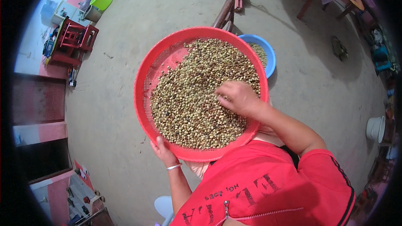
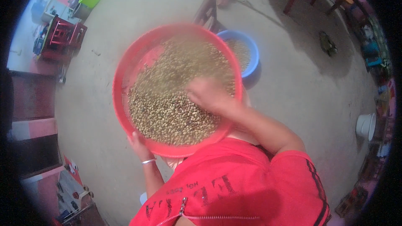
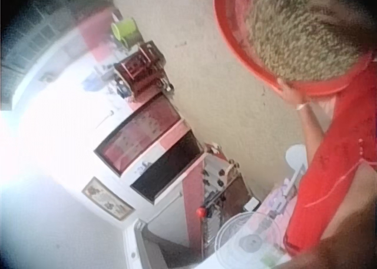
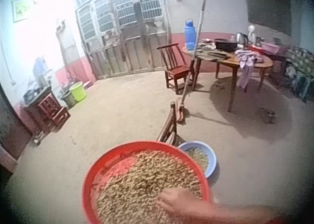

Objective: The person holds a red tray of beans and sorts through them by hand, picking out individual items.

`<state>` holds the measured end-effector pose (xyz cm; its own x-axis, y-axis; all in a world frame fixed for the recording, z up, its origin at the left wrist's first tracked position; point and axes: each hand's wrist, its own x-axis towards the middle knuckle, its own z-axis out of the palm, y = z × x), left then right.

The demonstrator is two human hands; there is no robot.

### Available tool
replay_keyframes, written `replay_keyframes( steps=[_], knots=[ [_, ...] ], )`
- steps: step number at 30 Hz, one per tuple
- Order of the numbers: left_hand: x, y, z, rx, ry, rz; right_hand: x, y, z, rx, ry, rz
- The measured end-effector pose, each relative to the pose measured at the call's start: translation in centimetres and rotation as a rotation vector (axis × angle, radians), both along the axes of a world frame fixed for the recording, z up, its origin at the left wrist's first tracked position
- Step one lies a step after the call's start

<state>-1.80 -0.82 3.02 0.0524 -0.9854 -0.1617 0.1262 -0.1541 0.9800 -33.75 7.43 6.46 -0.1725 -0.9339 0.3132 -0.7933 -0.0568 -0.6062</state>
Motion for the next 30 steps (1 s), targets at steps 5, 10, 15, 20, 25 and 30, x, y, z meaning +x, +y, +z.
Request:
replay_keyframes(
  steps=[5, 10, 15, 20, 25, 30],
  knots=[
    [3.9, 4.7, -0.4, 0.071, 0.064, -0.061, -9.2, 2.2, 3.4, 0.015, 0.163, -0.485],
    [7.5, 11.9, -4.6, 0.095, -0.636, -0.248, -9.0, 3.3, 1.9, 0.183, 0.199, -0.415],
    [5.6, 13.3, -5.5, -0.103, -0.964, -0.315, -2.1, 1.5, 0.5, 0.269, 0.163, 0.033],
    [1.7, 10.6, -4.3, -0.060, -0.389, -0.239, -0.1, -0.2, -2.3, 0.304, 0.199, 0.053],
    [3.6, 11.3, -3.3, 0.087, -0.280, -0.161, 0.8, -0.7, -2.0, 0.241, 0.175, 0.072],
    [2.5, 11.8, -2.5, 0.095, -0.483, -0.256, 0.2, 0.6, -1.2, 0.257, 0.087, 0.044]
  ],
)
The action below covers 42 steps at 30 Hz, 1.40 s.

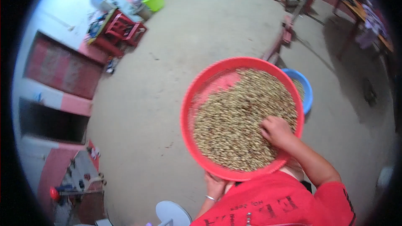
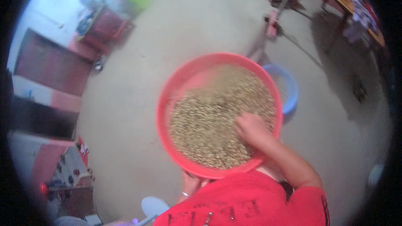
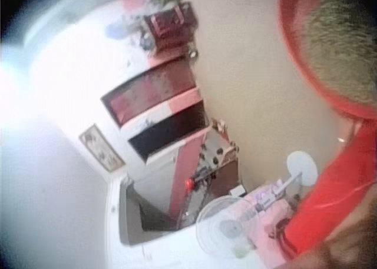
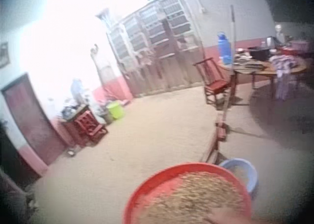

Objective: The person holds a red tray of beans and sorts through them by hand, picking out individual items.

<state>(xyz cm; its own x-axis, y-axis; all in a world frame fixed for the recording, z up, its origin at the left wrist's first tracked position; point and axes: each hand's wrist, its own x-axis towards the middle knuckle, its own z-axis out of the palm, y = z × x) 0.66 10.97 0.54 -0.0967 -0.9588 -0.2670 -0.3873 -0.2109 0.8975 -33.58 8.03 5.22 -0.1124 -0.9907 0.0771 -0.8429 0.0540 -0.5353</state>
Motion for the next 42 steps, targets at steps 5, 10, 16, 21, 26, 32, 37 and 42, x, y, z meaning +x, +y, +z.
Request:
replay_keyframes(
  steps=[5, 10, 16, 21, 26, 32, 37, 42],
  knots=[
    [-0.6, 0.2, -1.7, -0.161, -0.042, -0.057, -4.3, 2.1, 2.3, -0.116, -0.050, -0.157],
    [3.0, -1.2, -4.0, -0.072, -0.134, -0.190, -10.9, 1.8, 4.0, -0.129, 0.082, -0.406],
    [5.4, -2.1, -1.7, 0.165, 0.110, -0.036, -6.4, 0.2, 1.5, -0.118, -0.078, -0.125],
    [3.2, -2.5, -1.4, 0.235, 0.130, -0.031, -3.2, 1.5, 0.6, 0.018, -0.098, 0.027],
    [4.6, -1.7, -4.2, 0.139, 0.150, -0.033, -3.0, 0.7, 0.5, -0.021, -0.059, -0.023],
    [4.8, -2.1, -0.7, 0.243, 0.140, -0.151, -1.3, 0.2, -1.2, -0.001, 0.140, 0.008],
    [4.1, -1.7, -2.4, 0.182, 0.035, -0.147, -0.8, -0.3, -1.4, 0.025, 0.131, 0.009],
    [4.7, -1.8, -3.9, 0.229, 0.191, -0.027, -1.9, 0.3, -0.2, 0.072, -0.003, 0.005]
  ],
)
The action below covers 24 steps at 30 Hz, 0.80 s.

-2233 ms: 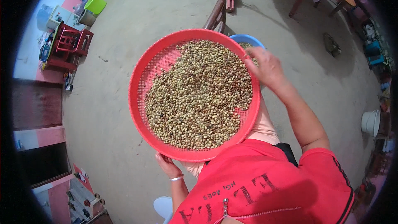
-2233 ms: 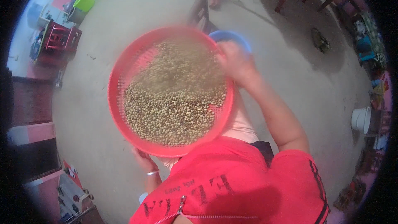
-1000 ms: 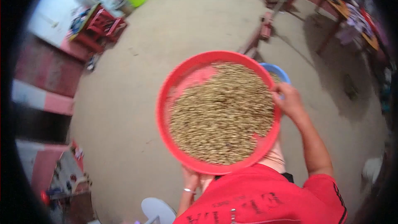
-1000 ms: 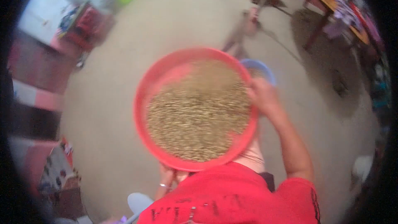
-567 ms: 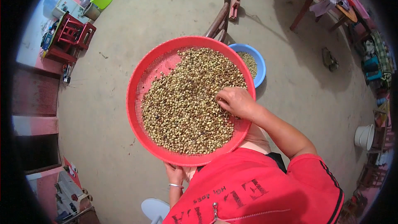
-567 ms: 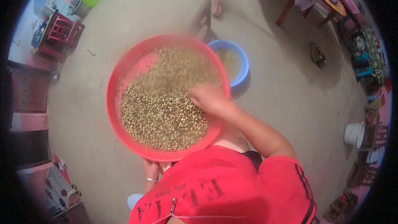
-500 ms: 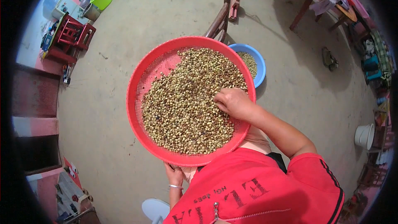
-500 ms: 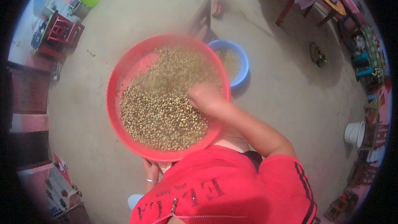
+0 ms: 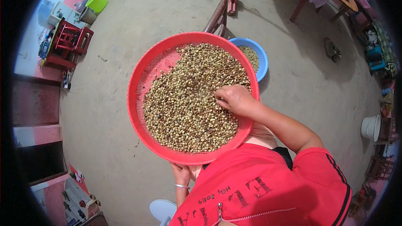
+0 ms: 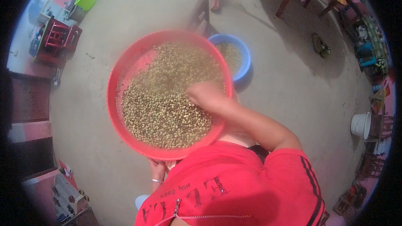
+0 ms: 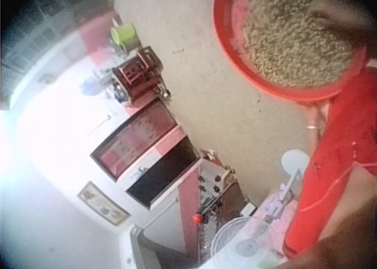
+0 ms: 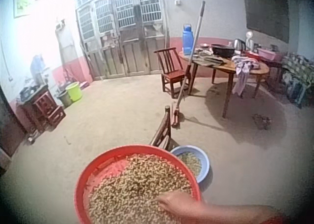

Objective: The person holds a red tray of beans and sorts through them by hand, picking out individual items.

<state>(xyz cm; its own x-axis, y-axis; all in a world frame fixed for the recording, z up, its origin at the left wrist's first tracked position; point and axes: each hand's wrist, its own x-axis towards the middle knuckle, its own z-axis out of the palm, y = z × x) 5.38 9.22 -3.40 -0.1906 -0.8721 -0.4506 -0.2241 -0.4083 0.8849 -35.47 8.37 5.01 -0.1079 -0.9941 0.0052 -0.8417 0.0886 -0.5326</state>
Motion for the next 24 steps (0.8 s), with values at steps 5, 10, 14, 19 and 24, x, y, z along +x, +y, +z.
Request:
replay_keyframes(
  steps=[5, 10, 14, 19, 24],
  knots=[
    [-0.6, -0.5, 3.2, 0.025, -0.040, -0.147, -1.5, 1.2, 1.6, -0.121, -0.061, -0.066],
    [-0.5, 0.0, 0.9, -0.010, -0.091, -0.146, -6.7, 1.5, 4.1, -0.142, -0.007, -0.408],
    [-0.3, -0.3, 1.1, 0.072, -0.006, -0.123, -6.5, 1.5, 5.9, -0.164, 0.148, -0.490],
    [2.1, -0.9, 0.1, 0.033, -0.103, -0.136, -1.1, 0.2, 1.0, -0.008, 0.096, -0.002],
    [-0.8, -1.4, 4.2, 0.153, -0.113, -0.194, 0.4, -0.1, -0.5, -0.061, 0.125, -0.004]
  ],
)
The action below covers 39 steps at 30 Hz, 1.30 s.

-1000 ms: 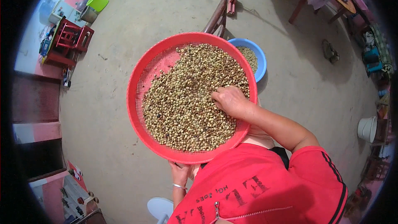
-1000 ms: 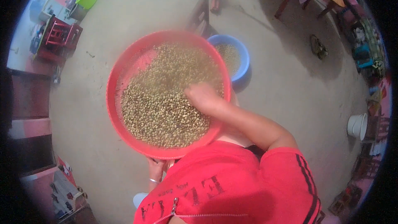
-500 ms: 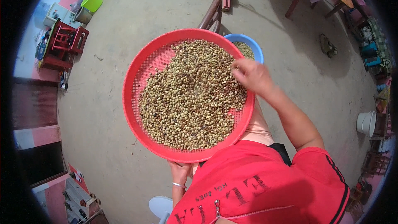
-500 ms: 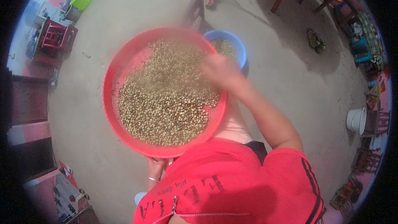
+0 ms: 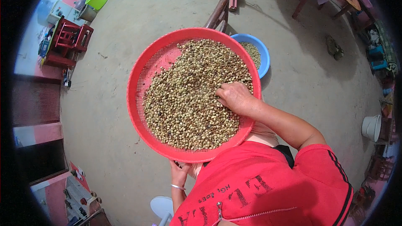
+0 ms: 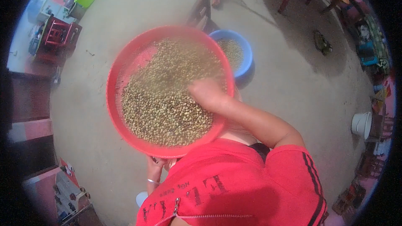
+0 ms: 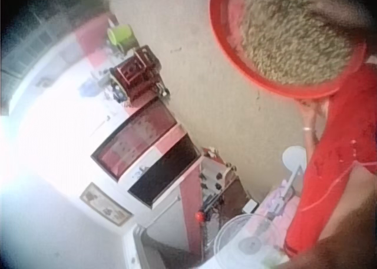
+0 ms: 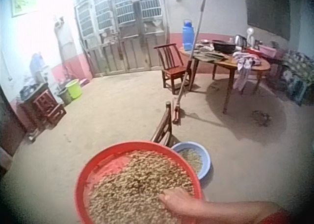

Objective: The person holds a red tray of beans and sorts through them by hand, picking out individual items.

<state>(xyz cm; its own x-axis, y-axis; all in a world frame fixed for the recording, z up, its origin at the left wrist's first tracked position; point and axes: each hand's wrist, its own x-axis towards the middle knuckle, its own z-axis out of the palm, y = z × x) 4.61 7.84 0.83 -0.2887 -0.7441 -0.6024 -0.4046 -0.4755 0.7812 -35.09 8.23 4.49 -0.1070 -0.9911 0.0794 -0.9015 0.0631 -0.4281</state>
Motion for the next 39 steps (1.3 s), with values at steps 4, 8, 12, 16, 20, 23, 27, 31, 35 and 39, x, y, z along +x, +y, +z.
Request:
replay_keyframes(
  steps=[4, 8, 12, 16, 20, 23, 27, 31, 35, 39],
  knots=[
    [1.0, 0.6, -3.3, -0.157, 0.066, 0.087, 0.9, -0.5, 0.2, 0.085, 0.042, -0.003],
    [1.3, -0.4, -2.7, -0.150, 0.027, 0.109, 0.8, -0.4, -0.1, 0.075, 0.032, -0.013],
    [0.4, -3.6, 1.3, -0.135, 0.077, 0.334, -0.6, 0.3, -0.1, 0.068, -0.139, -0.040],
    [-3.0, -6.6, 5.1, -0.135, 0.381, 0.554, -4.9, 0.6, 4.7, -0.019, -0.075, -0.324],
    [-5.7, -7.9, 2.9, -0.312, 0.245, 0.528, -7.6, 0.9, 6.0, -0.149, 0.029, -0.527],
    [-4.4, -8.5, 1.0, -0.360, 0.289, 0.439, -6.0, 0.4, 4.6, -0.027, 0.003, -0.305],
    [-4.6, -8.3, 1.2, -0.385, 0.253, 0.426, -1.3, -1.5, 0.9, -0.132, -0.024, 0.037],
    [-5.0, -7.6, 1.9, -0.409, 0.257, 0.420, 1.1, -3.2, -0.5, -0.041, 0.046, 0.120],
    [-4.5, -7.8, 1.2, -0.412, 0.246, 0.421, 1.4, -3.8, -1.5, -0.055, 0.062, 0.115],
    [-4.4, -8.0, 0.6, -0.398, 0.257, 0.419, 1.0, -3.2, 0.5, -0.119, -0.012, 0.096]
  ],
)
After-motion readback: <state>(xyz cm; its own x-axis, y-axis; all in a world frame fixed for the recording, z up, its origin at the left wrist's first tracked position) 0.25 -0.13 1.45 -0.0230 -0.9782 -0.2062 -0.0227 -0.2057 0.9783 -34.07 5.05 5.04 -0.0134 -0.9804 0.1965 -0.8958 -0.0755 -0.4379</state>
